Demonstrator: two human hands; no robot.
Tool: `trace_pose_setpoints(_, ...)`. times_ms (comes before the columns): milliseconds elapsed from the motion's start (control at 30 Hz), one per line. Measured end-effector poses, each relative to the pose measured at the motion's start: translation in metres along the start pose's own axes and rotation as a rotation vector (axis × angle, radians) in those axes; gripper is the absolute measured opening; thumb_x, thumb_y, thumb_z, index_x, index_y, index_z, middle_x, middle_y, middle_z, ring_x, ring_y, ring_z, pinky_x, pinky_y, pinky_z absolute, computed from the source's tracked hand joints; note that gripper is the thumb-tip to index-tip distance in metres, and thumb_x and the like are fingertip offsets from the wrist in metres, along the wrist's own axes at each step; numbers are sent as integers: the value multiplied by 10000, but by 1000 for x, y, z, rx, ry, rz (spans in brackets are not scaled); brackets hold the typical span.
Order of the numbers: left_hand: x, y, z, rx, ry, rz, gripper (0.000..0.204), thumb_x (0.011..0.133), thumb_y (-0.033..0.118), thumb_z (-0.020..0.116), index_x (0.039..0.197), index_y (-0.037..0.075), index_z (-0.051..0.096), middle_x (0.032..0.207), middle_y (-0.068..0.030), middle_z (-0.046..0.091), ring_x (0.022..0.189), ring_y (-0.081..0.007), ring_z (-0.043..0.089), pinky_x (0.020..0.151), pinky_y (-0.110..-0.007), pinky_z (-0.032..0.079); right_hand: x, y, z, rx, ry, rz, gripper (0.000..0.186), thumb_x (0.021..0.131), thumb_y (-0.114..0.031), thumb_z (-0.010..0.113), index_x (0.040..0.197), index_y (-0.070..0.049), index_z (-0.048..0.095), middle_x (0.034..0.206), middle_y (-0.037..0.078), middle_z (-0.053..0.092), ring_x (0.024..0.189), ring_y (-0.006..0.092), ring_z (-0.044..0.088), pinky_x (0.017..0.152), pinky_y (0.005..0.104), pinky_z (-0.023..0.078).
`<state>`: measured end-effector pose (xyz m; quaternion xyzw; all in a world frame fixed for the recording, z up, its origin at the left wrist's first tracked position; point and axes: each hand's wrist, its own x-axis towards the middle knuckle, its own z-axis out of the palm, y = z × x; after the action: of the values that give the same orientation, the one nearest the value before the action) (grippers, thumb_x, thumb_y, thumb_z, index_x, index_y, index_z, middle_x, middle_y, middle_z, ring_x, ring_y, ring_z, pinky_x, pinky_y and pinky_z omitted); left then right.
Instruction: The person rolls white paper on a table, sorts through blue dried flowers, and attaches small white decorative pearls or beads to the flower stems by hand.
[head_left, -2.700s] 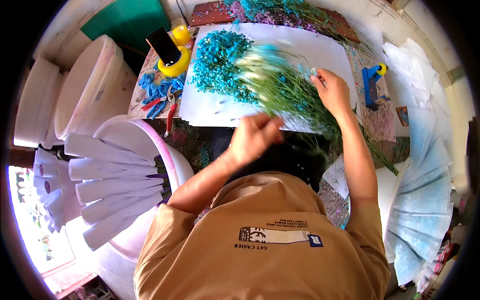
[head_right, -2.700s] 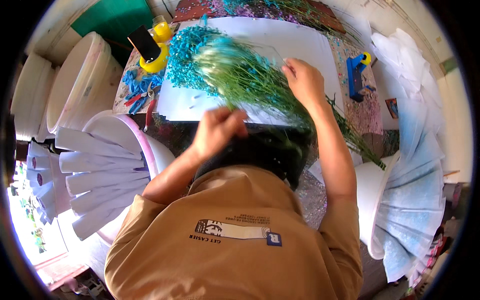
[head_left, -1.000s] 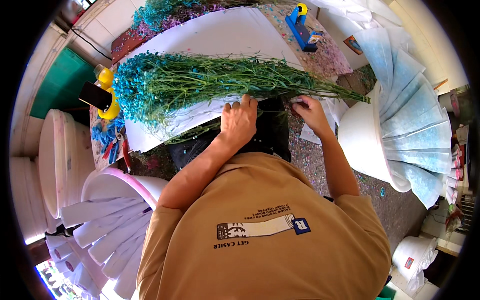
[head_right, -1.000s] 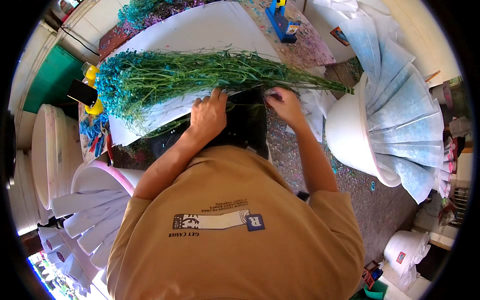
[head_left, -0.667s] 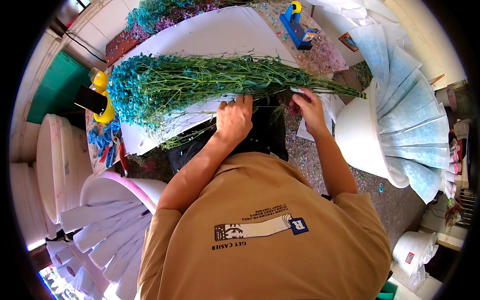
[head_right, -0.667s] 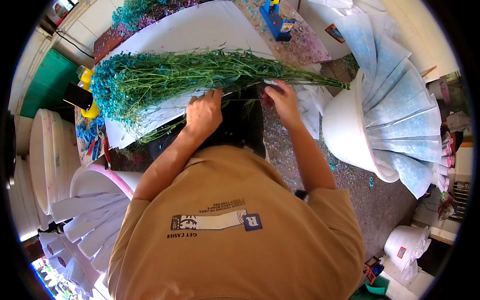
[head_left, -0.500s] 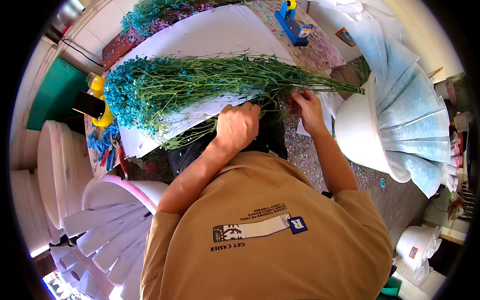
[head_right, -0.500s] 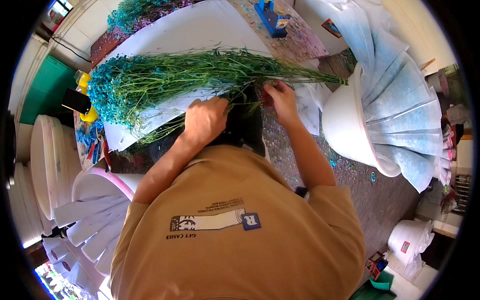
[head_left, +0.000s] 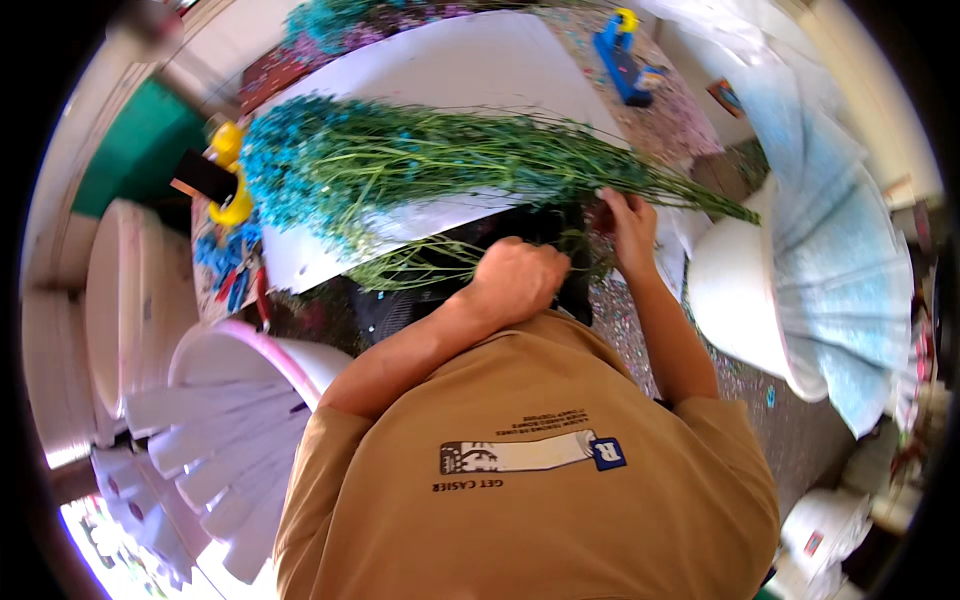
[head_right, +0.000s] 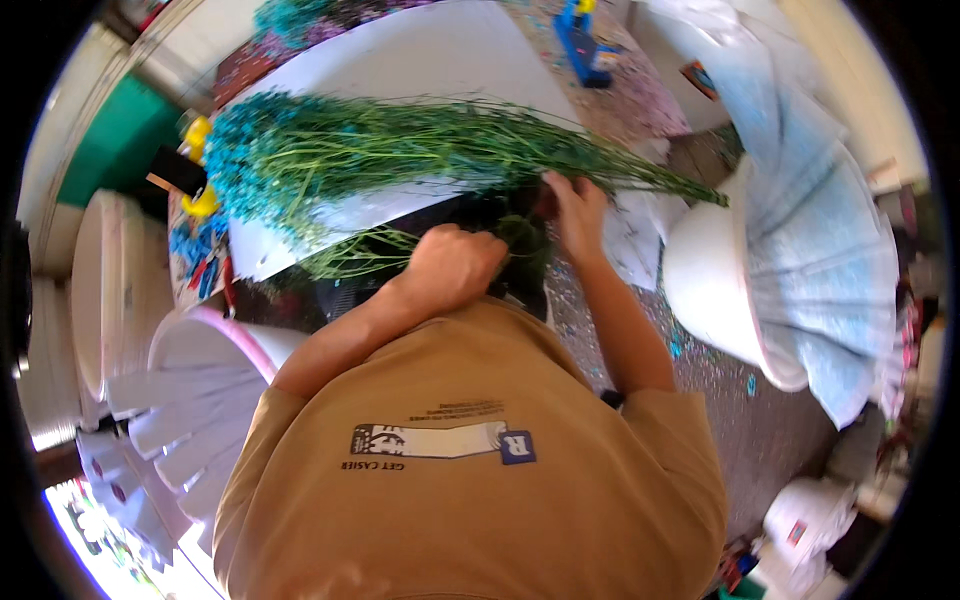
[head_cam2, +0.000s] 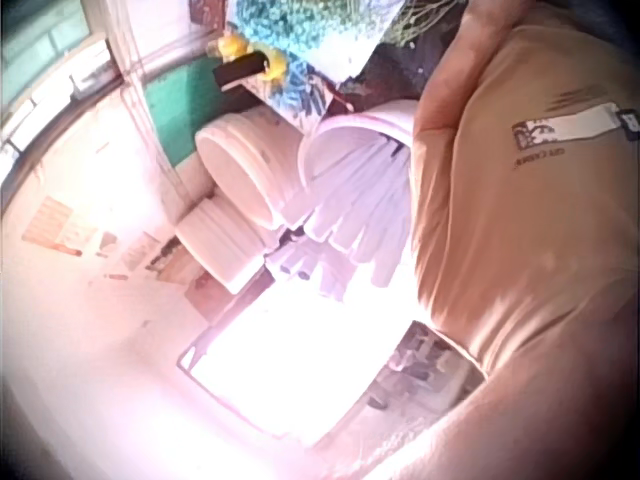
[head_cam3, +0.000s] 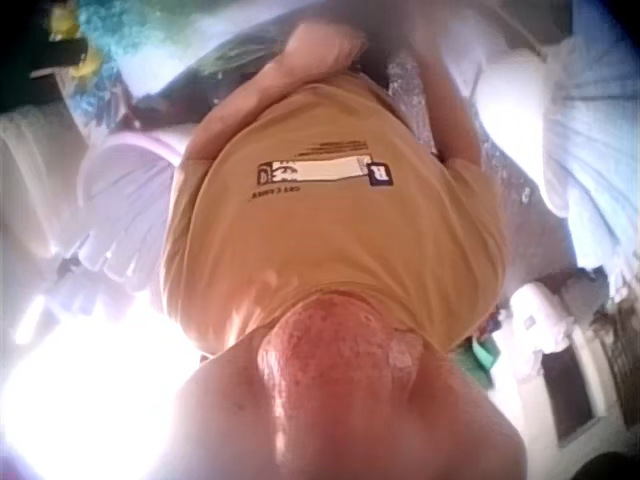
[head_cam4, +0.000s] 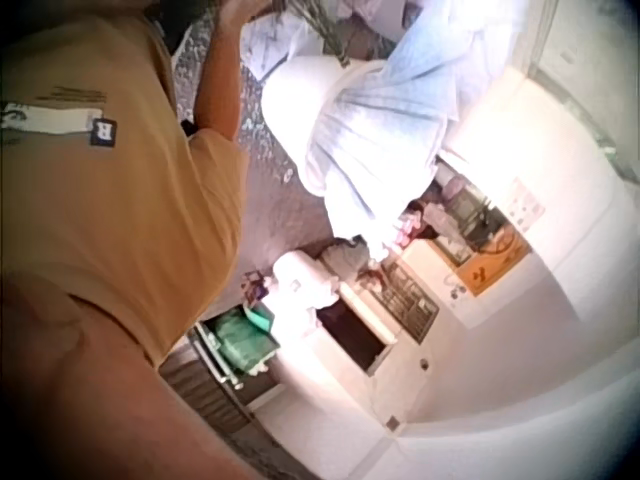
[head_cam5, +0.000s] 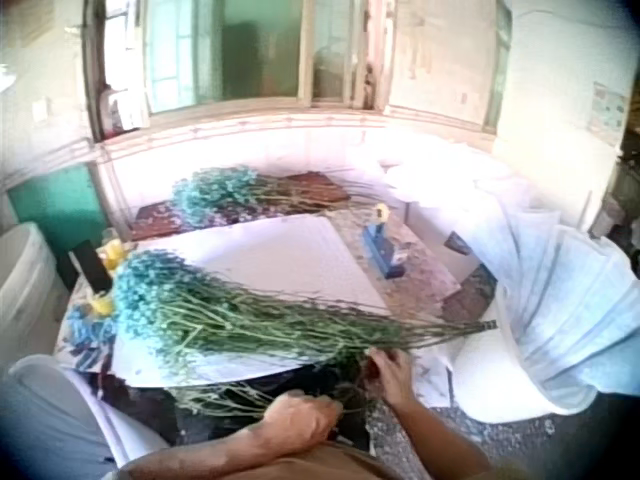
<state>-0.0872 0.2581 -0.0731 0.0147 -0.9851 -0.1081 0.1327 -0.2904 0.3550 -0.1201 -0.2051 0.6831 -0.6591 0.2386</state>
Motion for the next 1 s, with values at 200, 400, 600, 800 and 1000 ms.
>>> trace_pose_setpoints(200,0,-4,9,-81,-85,-32,60,803,161,633,798,108,660,810,-104,702,710,-296,699,651,-420,529,5,18,-7,-346,-27,-73,394,999,-294,562,809,45,621,639,95,630,533,165,609,507,326,501)
trace_pose_setpoints(400,0,-3,6,-152,-135,-94,83,813,169,637,823,94,671,848,-104,719,798,-314,717,711,-436,555,7,5,-3,-338,-32,-138,445,1039,-341,536,736,-19,580,609,46,582,502,132,570,464,304,464)
trace_pose_setpoints(600,2,1,-8,-162,-263,-66,107,798,151,655,875,93,702,876,-118,731,830,-333,717,746,-456,544,24,21,-21,-1083,25,-582,367,992,-244,541,759,26,626,737,299,632,691,495,619,660,553,476)
trace_pose_setpoints(800,-25,-13,-40,-242,-1,-249,161,824,149,647,963,79,689,813,-146,717,782,-355,712,674,-477,544,26,-21,-45,-1004,-376,-273,382,1014,-311,577,856,30,644,709,205,659,604,325,647,574,450,492)
trace_pose_setpoints(1000,-94,-34,-142,-383,401,-617,183,965,153,626,1106,61,698,785,-106,697,706,-233,669,688,-411,520,25,-60,-44,-905,-608,-191,305,978,-272,684,891,18,648,672,59,642,570,97,587,528,276,457)
